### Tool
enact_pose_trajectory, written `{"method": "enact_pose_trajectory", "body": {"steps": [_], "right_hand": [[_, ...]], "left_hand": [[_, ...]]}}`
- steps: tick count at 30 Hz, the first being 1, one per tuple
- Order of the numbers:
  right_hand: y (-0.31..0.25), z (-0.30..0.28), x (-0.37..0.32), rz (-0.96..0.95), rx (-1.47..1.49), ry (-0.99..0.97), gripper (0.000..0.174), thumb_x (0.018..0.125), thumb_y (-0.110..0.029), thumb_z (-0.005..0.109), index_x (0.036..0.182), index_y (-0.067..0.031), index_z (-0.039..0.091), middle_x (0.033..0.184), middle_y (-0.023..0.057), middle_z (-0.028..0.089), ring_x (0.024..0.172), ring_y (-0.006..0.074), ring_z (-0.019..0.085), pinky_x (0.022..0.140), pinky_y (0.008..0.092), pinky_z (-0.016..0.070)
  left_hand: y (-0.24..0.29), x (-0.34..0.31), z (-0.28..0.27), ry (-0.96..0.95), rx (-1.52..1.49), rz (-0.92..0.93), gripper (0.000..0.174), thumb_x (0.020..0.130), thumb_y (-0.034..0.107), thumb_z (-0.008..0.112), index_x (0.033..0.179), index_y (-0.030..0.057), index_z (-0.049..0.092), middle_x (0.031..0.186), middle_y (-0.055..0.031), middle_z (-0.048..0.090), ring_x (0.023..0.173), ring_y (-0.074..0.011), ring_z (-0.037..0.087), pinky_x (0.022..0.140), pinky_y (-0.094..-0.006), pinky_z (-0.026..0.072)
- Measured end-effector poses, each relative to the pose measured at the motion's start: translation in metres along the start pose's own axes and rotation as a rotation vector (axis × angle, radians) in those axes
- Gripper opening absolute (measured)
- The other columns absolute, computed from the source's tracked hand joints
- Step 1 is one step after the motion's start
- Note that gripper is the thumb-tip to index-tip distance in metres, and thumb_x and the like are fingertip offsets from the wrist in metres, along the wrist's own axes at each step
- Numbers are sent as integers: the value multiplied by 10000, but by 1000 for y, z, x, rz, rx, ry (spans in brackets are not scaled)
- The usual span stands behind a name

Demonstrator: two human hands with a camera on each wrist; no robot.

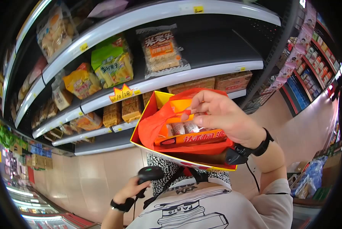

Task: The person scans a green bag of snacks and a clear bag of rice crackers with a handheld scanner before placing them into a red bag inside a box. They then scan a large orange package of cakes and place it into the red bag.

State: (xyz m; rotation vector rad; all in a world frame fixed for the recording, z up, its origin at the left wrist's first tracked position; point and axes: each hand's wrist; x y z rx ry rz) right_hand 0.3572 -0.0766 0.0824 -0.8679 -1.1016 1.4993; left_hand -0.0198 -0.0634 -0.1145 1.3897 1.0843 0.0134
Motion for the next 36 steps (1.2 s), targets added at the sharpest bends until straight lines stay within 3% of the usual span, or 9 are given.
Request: {"method": "enact_pose_trajectory", "body": {"steps": [5, 11, 15, 16, 19, 20, 27, 34, 36], "right_hand": [[14, -1, -4, -89, 19, 12, 197, 836, -31, 576, 994, -27, 459, 891, 69, 591, 814, 96, 559, 716, 227, 439], [30, 13, 1, -89, -197, -95, 170, 794, -101, 652, 898, -98, 518, 847, -40, 552, 745, 27, 461, 649, 185, 356], [27, 28, 1, -182, -188, -171, 165, 798, -98, 645, 900, -99, 515, 866, -40, 553, 779, 31, 459, 659, 189, 360], [25, 33, 1, -168, -121, -207, 168, 799, -102, 645, 904, -98, 514, 875, -40, 552, 788, 34, 459, 670, 193, 363], [36, 40, 4, -153, -112, -301, 181, 807, -115, 640, 929, -92, 509, 911, -37, 552, 807, 50, 474, 712, 201, 367], [38, 40, 5, -133, -136, -286, 177, 809, -106, 634, 933, -87, 508, 911, -32, 550, 824, 56, 484, 722, 206, 372], [52, 32, 11, 22, 10, -280, 201, 811, -48, 604, 974, -57, 487, 952, 15, 536, 891, 90, 517, 780, 233, 401], [59, 28, 20, 150, 14, -262, 324, 757, 34, 525, 1070, -29, 470, 1004, 25, 538, 910, 105, 516, 800, 246, 409], [60, 26, 23, 151, 15, -266, 323, 756, 45, 514, 1068, -26, 472, 1006, 26, 539, 915, 107, 517, 807, 250, 412]], "left_hand": [[37, -77, -25, -8, -462, 392, 504, 804, 415, 627, 1076, 1, 533, 756, -126, 616, 640, -207, 600, 617, -323, 498], [83, -68, -20, 35, -827, 897, 597, 769, 500, 600, 1099, 15, 490, 568, -6, 435, 441, -114, 376, 444, -254, 281], [121, -47, -15, 49, -764, 901, 508, 765, 402, 580, 1064, 3, 484, 604, -35, 450, 517, -149, 418, 484, -275, 308], [138, -44, -9, 48, -700, 906, 463, 804, 433, 560, 1004, 27, 459, 678, -41, 438, 562, -138, 404, 515, -287, 321], [161, -32, 5, 245, -572, 907, 643, 737, 430, 584, 1203, 12, 438, 1015, -176, 552, 851, -259, 564, 705, -345, 450], [165, -31, 3, 187, -532, 902, 683, 723, 366, 605, 1270, 9, 407, 1141, -192, 540, 998, -288, 553, 839, -376, 441], [165, -25, 14, 135, -327, 569, 564, 723, 101, 674, 1236, 3, 460, 1163, -75, 546, 1075, -173, 502, 942, -327, 370], [171, -8, 9, 74, -374, 644, 445, 751, 97, 699, 1140, -6, 508, 1080, -66, 568, 984, -147, 512, 876, -298, 401], [169, -4, 3, 100, -126, 695, 440, 755, 89, 699, 1142, -4, 512, 1087, -67, 567, 989, -152, 517, 880, -297, 401]]}}
Point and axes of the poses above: each hand's wrist, its own x-axis towards the middle knuckle, its own z-axis out of the palm, y = z × x
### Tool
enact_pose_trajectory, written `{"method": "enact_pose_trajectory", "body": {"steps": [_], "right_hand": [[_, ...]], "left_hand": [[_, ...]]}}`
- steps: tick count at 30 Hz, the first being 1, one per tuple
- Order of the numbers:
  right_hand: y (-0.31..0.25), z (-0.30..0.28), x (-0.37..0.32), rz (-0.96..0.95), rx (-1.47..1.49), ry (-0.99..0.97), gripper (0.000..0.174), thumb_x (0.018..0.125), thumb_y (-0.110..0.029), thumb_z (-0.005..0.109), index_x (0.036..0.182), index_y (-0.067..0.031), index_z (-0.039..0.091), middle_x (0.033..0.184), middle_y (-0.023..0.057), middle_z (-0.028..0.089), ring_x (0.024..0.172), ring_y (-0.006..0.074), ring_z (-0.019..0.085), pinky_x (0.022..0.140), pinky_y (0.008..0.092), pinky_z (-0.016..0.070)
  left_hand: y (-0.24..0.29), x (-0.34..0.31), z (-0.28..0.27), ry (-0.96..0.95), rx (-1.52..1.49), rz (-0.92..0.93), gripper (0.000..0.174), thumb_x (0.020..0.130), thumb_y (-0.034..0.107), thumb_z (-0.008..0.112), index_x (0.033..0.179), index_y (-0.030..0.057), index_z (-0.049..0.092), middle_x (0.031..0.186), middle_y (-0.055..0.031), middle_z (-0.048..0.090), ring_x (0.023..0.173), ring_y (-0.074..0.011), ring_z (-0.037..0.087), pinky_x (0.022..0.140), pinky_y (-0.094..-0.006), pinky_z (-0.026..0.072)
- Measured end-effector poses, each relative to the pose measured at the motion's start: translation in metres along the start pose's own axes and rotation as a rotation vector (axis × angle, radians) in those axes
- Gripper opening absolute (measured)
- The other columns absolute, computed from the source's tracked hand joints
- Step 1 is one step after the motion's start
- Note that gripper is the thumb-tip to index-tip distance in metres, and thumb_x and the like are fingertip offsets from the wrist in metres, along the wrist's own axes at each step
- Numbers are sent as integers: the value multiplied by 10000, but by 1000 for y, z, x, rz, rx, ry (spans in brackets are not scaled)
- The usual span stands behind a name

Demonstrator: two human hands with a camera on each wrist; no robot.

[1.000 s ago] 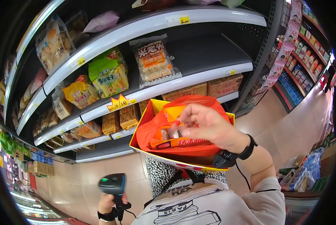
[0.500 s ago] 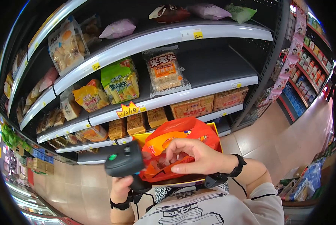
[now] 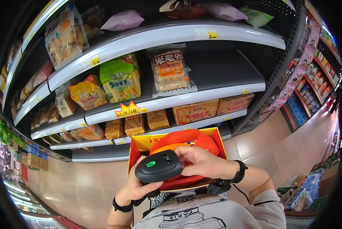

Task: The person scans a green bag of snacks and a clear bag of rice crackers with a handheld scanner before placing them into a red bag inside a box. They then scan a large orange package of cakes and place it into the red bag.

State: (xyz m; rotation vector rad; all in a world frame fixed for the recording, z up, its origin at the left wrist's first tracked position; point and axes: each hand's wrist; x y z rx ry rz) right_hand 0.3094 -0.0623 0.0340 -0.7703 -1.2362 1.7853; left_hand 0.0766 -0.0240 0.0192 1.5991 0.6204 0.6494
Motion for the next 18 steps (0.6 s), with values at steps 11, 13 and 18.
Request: {"method": "enact_pose_trajectory", "body": {"steps": [11, 13, 18], "right_hand": [[-40, -28, -36, -178, -86, 247, 231, 783, 69, 497, 1000, -2, 526, 914, 56, 579, 745, 49, 519, 642, 188, 431], [-56, -40, -58, -233, -103, 415, 182, 775, 28, 540, 954, -3, 530, 921, 82, 594, 735, 69, 520, 635, 199, 428], [-60, -52, -96, -226, -29, 536, 151, 777, 11, 523, 926, -4, 508, 884, 111, 595, 647, 95, 508, 606, 202, 406]], "left_hand": [[13, -10, -1, 306, -363, -56, 459, 699, 303, 630, 981, -48, 542, 824, -143, 579, 729, -220, 561, 667, -303, 442], [24, -16, -7, 381, -338, -61, 474, 673, 419, 610, 837, -22, 548, 805, -123, 521, 668, -195, 512, 573, -266, 386], [22, -24, -30, 455, -290, 155, 464, 721, 490, 541, 787, 34, 483, 773, -88, 461, 683, -193, 484, 557, -251, 354]]}}
Point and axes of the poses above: each hand's wrist, its own x-axis towards the middle knuckle, its own z-axis out of the palm, y = z × x
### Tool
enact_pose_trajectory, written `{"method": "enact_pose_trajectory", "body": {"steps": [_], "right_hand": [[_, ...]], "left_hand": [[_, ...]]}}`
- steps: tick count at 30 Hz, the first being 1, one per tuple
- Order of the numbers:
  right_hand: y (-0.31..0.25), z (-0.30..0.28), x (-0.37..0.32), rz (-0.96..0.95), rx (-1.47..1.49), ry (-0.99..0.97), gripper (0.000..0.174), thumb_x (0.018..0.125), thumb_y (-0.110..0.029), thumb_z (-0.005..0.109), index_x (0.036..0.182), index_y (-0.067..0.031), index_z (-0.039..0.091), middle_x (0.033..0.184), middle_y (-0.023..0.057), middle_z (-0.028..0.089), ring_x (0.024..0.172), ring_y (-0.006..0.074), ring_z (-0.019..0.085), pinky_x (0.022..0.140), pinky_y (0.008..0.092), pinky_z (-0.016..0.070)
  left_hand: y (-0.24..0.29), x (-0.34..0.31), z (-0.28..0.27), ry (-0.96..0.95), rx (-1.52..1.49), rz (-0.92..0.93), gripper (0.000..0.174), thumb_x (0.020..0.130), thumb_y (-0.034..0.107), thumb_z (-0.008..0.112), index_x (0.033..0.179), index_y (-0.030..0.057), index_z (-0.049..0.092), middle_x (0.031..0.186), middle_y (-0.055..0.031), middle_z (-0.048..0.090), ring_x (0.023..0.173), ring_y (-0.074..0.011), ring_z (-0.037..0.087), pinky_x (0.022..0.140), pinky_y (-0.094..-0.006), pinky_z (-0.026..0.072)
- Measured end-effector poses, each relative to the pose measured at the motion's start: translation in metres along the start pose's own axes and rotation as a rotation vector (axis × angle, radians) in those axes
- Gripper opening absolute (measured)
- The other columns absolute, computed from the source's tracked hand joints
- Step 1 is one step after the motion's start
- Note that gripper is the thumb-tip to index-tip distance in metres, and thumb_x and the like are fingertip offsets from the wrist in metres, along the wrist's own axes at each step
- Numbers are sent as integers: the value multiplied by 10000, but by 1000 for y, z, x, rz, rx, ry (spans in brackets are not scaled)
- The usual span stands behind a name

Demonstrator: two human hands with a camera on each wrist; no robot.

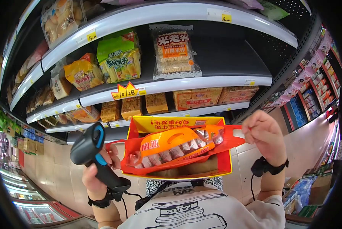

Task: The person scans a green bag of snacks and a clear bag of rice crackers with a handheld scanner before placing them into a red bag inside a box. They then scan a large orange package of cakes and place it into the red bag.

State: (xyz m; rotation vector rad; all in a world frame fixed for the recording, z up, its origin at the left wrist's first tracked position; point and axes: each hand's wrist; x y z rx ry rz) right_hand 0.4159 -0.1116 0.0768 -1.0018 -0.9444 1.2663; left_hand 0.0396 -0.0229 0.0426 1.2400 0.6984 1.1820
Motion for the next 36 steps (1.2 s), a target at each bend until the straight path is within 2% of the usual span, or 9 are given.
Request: {"method": "enact_pose_trajectory", "body": {"steps": [7, 11, 17, 19, 22, 24, 29, 34, 36], "right_hand": [[-10, -4, -29, 1, -121, -52, 148, 776, 32, 545, 922, 13, 527, 856, 123, 585, 688, 121, 547, 645, 233, 438], [2, -28, -38, 227, -718, -213, 196, 800, 9, 589, 992, 12, 549, 873, 53, 586, 732, 97, 561, 672, 226, 445], [18, -50, -36, 351, -359, 259, 191, 780, 34, 587, 966, 5, 559, 952, 49, 587, 875, 106, 562, 740, 234, 435], [28, -56, -32, 53, -753, 279, 249, 750, 54, 589, 990, 3, 547, 989, 69, 595, 940, 160, 558, 816, 268, 424], [0, -13, -9, -198, -1102, 307, 300, 711, 70, 587, 998, -12, 553, 1065, 107, 584, 1007, 224, 542, 889, 313, 396], [-12, 13, 7, -409, -1174, 317, 303, 705, 67, 589, 994, -15, 556, 1087, 115, 577, 1016, 232, 542, 896, 321, 392], [-9, 61, 66, -411, -1183, -348, 351, 729, -37, 627, 1059, 3, 513, 1091, 157, 544, 1042, 281, 530, 910, 340, 398], [43, 60, 119, -195, -1535, -528, 394, 718, -148, 687, 978, 60, 476, 949, 239, 580, 910, 352, 577, 746, 401, 462], [55, 56, 128, 85, -1709, -580, 435, 692, -183, 721, 950, 67, 476, 837, 220, 609, 812, 358, 608, 691, 409, 482]], "left_hand": [[-24, 1, -10, -27, 5, -263, 485, 735, 429, 562, 900, -27, 542, 1034, -197, 501, 660, -203, 575, 574, -250, 407], [-44, -6, -14, -98, -67, -398, 489, 731, 424, 587, 912, -29, 549, 1053, -197, 503, 654, -218, 585, 560, -272, 430], [-58, -3, -19, -18, -417, -323, 454, 759, 466, 559, 854, 22, 536, 1178, -230, 478, 643, -254, 570, 537, -301, 388], [-63, -2, -30, -97, -430, -306, 531, 743, 473, 569, 1016, 19, 535, 1211, -236, 461, 729, -295, 595, 541, -316, 443], [-50, 6, -21, -129, -374, -426, 880, 679, 431, 630, 1349, -15, 272, 1266, -258, 403, 966, -411, 560, 610, -355, 562], [-46, 14, -13, -182, -442, -453, 787, 679, 377, 629, 1290, -37, 352, 1274, -273, 394, 1023, -428, 532, 657, -372, 559], [-46, 16, -14, -243, -449, -451, 798, 675, 326, 651, 1284, -91, 345, 1309, -304, 330, 1068, -490, 489, 647, -442, 572], [-31, 20, -19, -275, -319, -461, 783, 674, 320, 637, 1284, -83, 358, 1285, -318, 373, 1056, -451, 521, 660, -402, 572], [-23, 19, -19, -235, -297, -471, 670, 726, 262, 638, 1250, -80, 396, 1296, -290, 392, 1131, -423, 482, 766, -425, 537]]}}
Point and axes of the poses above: each hand's wrist, its own x-axis towards the middle knuckle, its own z-axis out of the palm, y = z × x
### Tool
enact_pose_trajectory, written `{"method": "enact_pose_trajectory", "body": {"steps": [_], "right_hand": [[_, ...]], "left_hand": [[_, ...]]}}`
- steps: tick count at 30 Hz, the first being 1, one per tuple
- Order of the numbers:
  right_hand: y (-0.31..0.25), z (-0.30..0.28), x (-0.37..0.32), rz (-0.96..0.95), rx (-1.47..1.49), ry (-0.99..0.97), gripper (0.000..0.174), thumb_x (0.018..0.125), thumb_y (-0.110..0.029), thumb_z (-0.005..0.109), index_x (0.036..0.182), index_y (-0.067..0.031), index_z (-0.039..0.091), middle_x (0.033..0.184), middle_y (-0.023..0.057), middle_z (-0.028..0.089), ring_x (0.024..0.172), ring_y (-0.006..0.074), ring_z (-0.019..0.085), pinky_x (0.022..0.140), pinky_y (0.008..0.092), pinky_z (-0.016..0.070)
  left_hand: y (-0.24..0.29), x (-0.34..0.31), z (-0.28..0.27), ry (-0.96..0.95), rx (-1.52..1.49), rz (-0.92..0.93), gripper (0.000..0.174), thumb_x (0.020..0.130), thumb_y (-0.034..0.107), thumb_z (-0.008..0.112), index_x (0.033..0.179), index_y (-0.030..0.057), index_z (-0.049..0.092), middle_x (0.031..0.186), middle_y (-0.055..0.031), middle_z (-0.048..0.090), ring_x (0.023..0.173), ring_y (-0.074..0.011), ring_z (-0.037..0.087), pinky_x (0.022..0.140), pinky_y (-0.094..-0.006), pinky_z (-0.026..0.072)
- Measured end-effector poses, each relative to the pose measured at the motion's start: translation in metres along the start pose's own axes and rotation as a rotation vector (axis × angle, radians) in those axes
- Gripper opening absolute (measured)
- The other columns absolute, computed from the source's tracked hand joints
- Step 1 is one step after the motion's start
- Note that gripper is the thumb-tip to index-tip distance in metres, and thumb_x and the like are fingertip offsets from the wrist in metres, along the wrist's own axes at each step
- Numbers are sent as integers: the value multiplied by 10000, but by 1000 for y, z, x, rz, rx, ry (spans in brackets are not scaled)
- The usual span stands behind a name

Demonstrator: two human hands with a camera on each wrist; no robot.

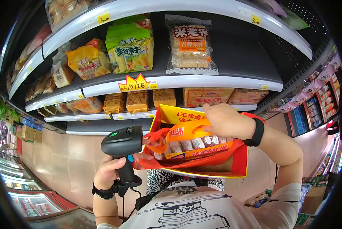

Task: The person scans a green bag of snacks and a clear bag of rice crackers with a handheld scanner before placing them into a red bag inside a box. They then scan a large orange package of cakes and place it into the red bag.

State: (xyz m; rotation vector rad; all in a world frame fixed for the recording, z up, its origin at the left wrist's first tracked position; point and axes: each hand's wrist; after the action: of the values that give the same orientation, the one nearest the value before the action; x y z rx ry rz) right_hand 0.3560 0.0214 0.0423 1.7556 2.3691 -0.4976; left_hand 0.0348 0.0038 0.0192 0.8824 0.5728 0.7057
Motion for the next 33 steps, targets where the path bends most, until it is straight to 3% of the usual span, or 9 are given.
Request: {"method": "enact_pose_trajectory", "body": {"steps": [3, 7, 10, 13, 18, 21, 25, 31, 33], "right_hand": [[13, 27, 6, -42, -19, 120, 454, 682, -224, 719, 957, 29, 462, 773, 189, 614, 728, 366, 603, 644, 413, 471], [3, 27, 2, -6, 41, 96, 437, 677, -232, 723, 934, 23, 478, 781, 192, 613, 733, 359, 602, 654, 399, 476], [2, 36, 7, 45, 15, 96, 426, 671, -241, 732, 918, 12, 494, 786, 174, 603, 734, 354, 602, 658, 403, 476], [10, 52, 14, 45, -86, 231, 419, 659, -244, 740, 915, -5, 510, 811, 154, 585, 777, 335, 586, 697, 402, 466], [0, 51, 18, -229, -65, 436, 448, 644, -187, 745, 966, -5, 493, 890, 161, 567, 884, 297, 543, 747, 372, 448], [-7, 57, 21, -190, 111, 314, 453, 627, -168, 746, 961, -6, 485, 887, 158, 557, 873, 298, 540, 742, 375, 436], [-16, 55, 16, -258, -53, 541, 411, 635, -173, 740, 923, -30, 484, 818, 139, 571, 828, 310, 551, 737, 380, 440], [-25, 51, 11, -314, 217, 193, 338, 658, -193, 733, 846, -12, 517, 753, 163, 598, 761, 332, 597, 671, 424, 462], [-29, 55, 12, -276, 195, 173, 293, 672, -213, 723, 789, -14, 541, 730, 160, 614, 714, 336, 613, 627, 432, 466]], "left_hand": [[-3, 3, 5, 129, 72, 12, 822, 668, 336, 629, 1318, -61, 322, 1277, -290, 410, 1085, -433, 509, 661, -360, 557], [-15, 7, -11, 74, 80, 81, 729, 687, 323, 619, 1259, -70, 394, 1299, -286, 390, 1172, -434, 430, 727, -379, 539], [-17, 7, -16, 31, 1, 102, 494, 781, 222, 611, 1185, -19, 460, 955, -123, 558, 1021, -253, 537, 842, -373, 474], [-17, 12, -13, 42, -13, 119, 476, 786, 206, 603, 1183, -18, 463, 973, -122, 563, 956, -241, 554, 848, -382, 472], [-9, 18, -2, 74, 64, 159, 484, 790, 235, 601, 1176, -23, 468, 971, -125, 564, 913, -241, 571, 854, -399, 470], [-6, 24, -3, 47, 117, 173, 516, 795, 261, 593, 1193, -34, 452, 1000, -131, 556, 1019, -261, 529, 870, -435, 467], [-11, 30, -4, 16, -34, 215, 607, 794, 277, 578, 1274, -39, 384, 1082, -134, 520, 1249, -284, 350, 897, -481, 445], [-15, 28, -8, 51, -42, 212, 585, 767, 287, 582, 1228, -40, 427, 1237, -179, 483, 1234, -304, 394, 883, -433, 445], [-13, 27, -9, -49, -35, 196, 508, 759, 285, 587, 1142, -37, 497, 1276, -212, 457, 1183, -307, 455, 884, -401, 432]]}}
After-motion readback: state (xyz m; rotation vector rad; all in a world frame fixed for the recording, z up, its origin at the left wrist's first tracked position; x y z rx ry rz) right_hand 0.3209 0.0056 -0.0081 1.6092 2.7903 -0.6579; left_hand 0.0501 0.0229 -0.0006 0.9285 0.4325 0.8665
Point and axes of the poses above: each hand's wrist, its own x-axis towards the middle knuckle, its own z-axis out of the palm, y = z × x
